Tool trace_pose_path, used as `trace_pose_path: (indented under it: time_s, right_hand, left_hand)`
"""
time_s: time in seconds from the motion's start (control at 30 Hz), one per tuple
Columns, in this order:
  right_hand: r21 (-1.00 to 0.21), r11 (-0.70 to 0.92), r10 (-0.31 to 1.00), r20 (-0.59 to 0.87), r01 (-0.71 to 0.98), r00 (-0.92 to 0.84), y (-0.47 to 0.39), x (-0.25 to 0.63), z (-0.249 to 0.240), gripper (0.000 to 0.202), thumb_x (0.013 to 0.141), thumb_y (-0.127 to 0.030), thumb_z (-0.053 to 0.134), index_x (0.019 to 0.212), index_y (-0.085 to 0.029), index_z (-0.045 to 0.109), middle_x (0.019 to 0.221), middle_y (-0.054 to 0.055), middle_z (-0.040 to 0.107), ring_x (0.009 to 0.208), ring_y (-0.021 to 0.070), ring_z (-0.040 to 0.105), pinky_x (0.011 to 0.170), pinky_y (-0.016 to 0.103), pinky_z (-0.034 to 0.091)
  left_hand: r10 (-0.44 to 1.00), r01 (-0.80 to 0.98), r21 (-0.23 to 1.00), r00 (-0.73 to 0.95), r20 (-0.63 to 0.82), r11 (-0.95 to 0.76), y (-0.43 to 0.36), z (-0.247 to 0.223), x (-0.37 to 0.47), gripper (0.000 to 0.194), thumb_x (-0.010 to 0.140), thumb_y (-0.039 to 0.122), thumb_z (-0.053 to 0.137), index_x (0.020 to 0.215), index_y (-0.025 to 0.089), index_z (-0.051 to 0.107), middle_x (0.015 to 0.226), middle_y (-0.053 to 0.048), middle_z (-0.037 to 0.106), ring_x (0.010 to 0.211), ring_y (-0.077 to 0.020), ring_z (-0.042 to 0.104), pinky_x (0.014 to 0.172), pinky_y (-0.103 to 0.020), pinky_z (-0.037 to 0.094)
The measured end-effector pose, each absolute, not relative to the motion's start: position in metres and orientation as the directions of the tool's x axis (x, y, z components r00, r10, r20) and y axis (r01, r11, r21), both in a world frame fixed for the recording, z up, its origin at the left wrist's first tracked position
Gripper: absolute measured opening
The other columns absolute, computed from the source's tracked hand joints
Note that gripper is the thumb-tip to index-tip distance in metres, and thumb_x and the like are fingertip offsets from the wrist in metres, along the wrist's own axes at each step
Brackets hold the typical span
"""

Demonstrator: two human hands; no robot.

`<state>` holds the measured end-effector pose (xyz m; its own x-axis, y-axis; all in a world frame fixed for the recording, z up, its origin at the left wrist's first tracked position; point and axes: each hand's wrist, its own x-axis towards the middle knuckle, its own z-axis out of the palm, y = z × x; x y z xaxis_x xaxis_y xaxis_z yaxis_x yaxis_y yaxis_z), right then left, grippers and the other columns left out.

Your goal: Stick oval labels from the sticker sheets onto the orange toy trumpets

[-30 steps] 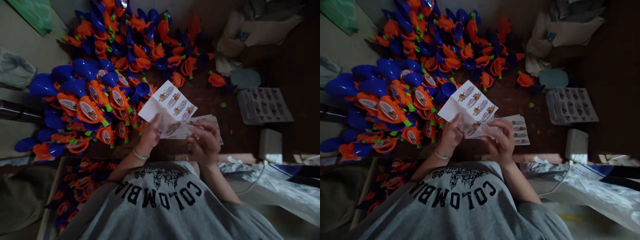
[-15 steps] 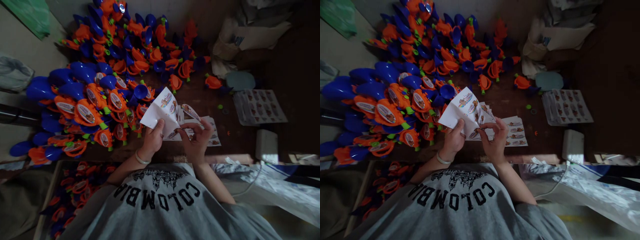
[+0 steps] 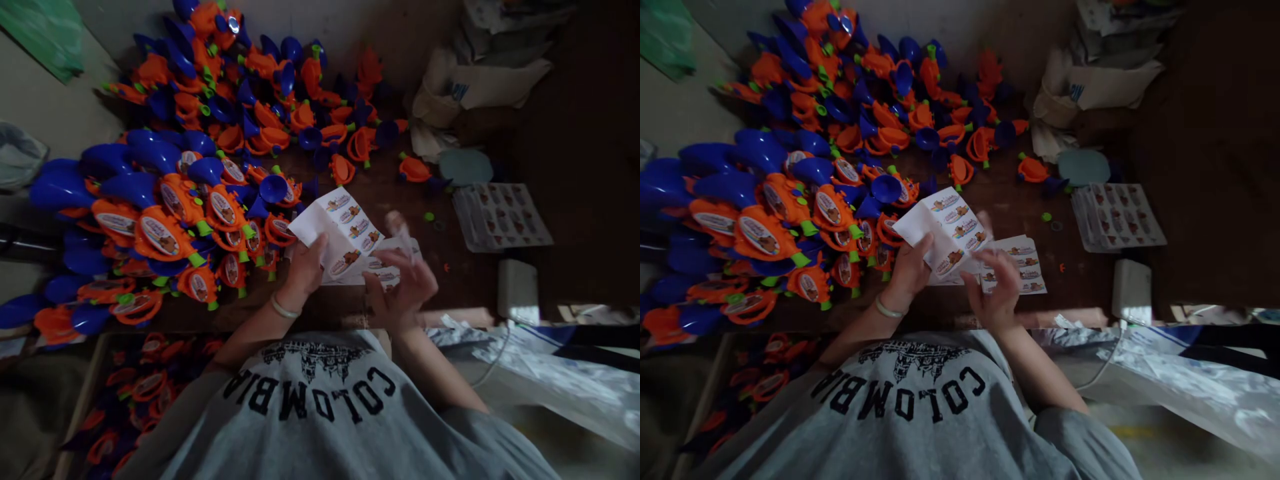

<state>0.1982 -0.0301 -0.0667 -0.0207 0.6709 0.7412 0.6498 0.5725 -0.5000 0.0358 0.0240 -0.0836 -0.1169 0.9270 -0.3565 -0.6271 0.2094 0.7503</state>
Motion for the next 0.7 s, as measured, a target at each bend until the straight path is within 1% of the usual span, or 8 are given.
trace_pose_path:
  time_s: [0.07, 0.17, 0.3, 0.43, 0.5, 0.63, 0.67, 0.7]
  right_hand:
    - [-0.530, 0.496, 0.733, 0.681, 0.688, -0.004, -0.021, 0.198, -0.065, 0.058, 0.092, -0.034, 0.077, 0.143, -0.026, 0.051, 0.110, 0.007, 0.077, 0.112, 0.0283, 0.072, 0.100, 0.052, 0.055]
    - [-0.526, 0.476, 0.758, 0.652, 0.705, -0.025, -0.014, 0.194, -0.070, 0.073, 0.095, -0.036, 0.074, 0.156, -0.026, 0.035, 0.104, 0.005, 0.079, 0.113, 0.0283, 0.074, 0.105, 0.056, 0.051]
    - [-0.508, 0.504, 0.708, 0.707, 0.699, 0.003, -0.011, 0.192, -0.081, 0.071, 0.091, -0.025, 0.079, 0.153, -0.031, 0.043, 0.099, 0.002, 0.079, 0.103, 0.0263, 0.073, 0.100, 0.051, 0.052]
    - [-0.451, 0.539, 0.650, 0.760, 0.712, -0.010, -0.008, 0.194, -0.089, 0.059, 0.090, -0.016, 0.077, 0.142, -0.034, 0.056, 0.098, 0.002, 0.076, 0.095, 0.0223, 0.070, 0.091, 0.044, 0.054]
    - [-0.412, 0.601, 0.618, 0.783, 0.685, -0.071, -0.013, 0.195, -0.090, 0.049, 0.089, -0.014, 0.076, 0.132, -0.034, 0.063, 0.098, 0.001, 0.074, 0.092, 0.0198, 0.069, 0.085, 0.039, 0.057]
    - [-0.310, 0.843, 0.481, 0.799, 0.439, -0.361, -0.044, 0.200, -0.094, 0.022, 0.095, -0.021, 0.065, 0.108, -0.038, 0.068, 0.089, -0.005, 0.073, 0.083, 0.0165, 0.070, 0.080, 0.036, 0.062]
    - [-0.319, 0.857, 0.473, 0.799, 0.404, -0.372, -0.053, 0.203, -0.097, 0.019, 0.096, -0.023, 0.064, 0.106, -0.038, 0.068, 0.087, -0.005, 0.073, 0.081, 0.0165, 0.070, 0.079, 0.036, 0.063]
    - [-0.350, 0.837, 0.503, 0.795, 0.421, -0.340, -0.061, 0.209, -0.102, 0.018, 0.095, -0.025, 0.066, 0.108, -0.038, 0.068, 0.088, -0.005, 0.073, 0.080, 0.0171, 0.071, 0.078, 0.036, 0.064]
  left_hand:
    - [0.926, -0.627, 0.753, -0.129, -0.354, 0.201, 0.021, -0.080, 0.037, 0.053, 0.067, 0.045, 0.093, 0.111, 0.021, 0.075, 0.122, -0.008, 0.081, 0.125, -0.0309, 0.072, 0.112, -0.045, 0.055]
    - [0.925, -0.614, 0.765, -0.141, -0.351, 0.197, 0.018, -0.076, 0.039, 0.049, 0.070, 0.045, 0.092, 0.109, 0.021, 0.075, 0.119, -0.006, 0.081, 0.124, -0.0303, 0.072, 0.112, -0.044, 0.055]
    - [0.926, -0.595, 0.785, -0.174, -0.335, 0.172, 0.016, -0.076, 0.038, 0.052, 0.068, 0.048, 0.093, 0.108, 0.021, 0.075, 0.111, -0.004, 0.082, 0.124, -0.0295, 0.072, 0.114, -0.043, 0.053]
    - [0.939, -0.594, 0.784, -0.132, -0.317, 0.181, 0.018, -0.084, 0.036, 0.056, 0.068, 0.051, 0.093, 0.110, 0.019, 0.075, 0.117, -0.007, 0.082, 0.124, -0.0309, 0.072, 0.114, -0.044, 0.053]
    - [0.944, -0.557, 0.802, -0.093, -0.318, 0.215, 0.020, -0.093, 0.034, 0.056, 0.070, 0.054, 0.091, 0.111, 0.018, 0.076, 0.121, -0.009, 0.081, 0.124, -0.0316, 0.072, 0.114, -0.045, 0.053]
    - [0.934, -0.481, 0.821, -0.015, -0.356, 0.306, 0.022, -0.114, 0.030, 0.061, 0.065, 0.057, 0.093, 0.107, 0.016, 0.077, 0.117, -0.011, 0.082, 0.114, -0.0315, 0.076, 0.109, -0.045, 0.056]
    - [0.929, -0.462, 0.822, 0.010, -0.370, 0.333, 0.020, -0.117, 0.028, 0.062, 0.064, 0.059, 0.093, 0.107, 0.016, 0.078, 0.114, -0.011, 0.082, 0.109, -0.0305, 0.077, 0.106, -0.044, 0.058]
    - [0.922, -0.437, 0.822, 0.044, -0.385, 0.364, 0.016, -0.121, 0.024, 0.063, 0.064, 0.060, 0.093, 0.108, 0.016, 0.078, 0.111, -0.011, 0.083, 0.103, -0.0293, 0.078, 0.101, -0.043, 0.060]
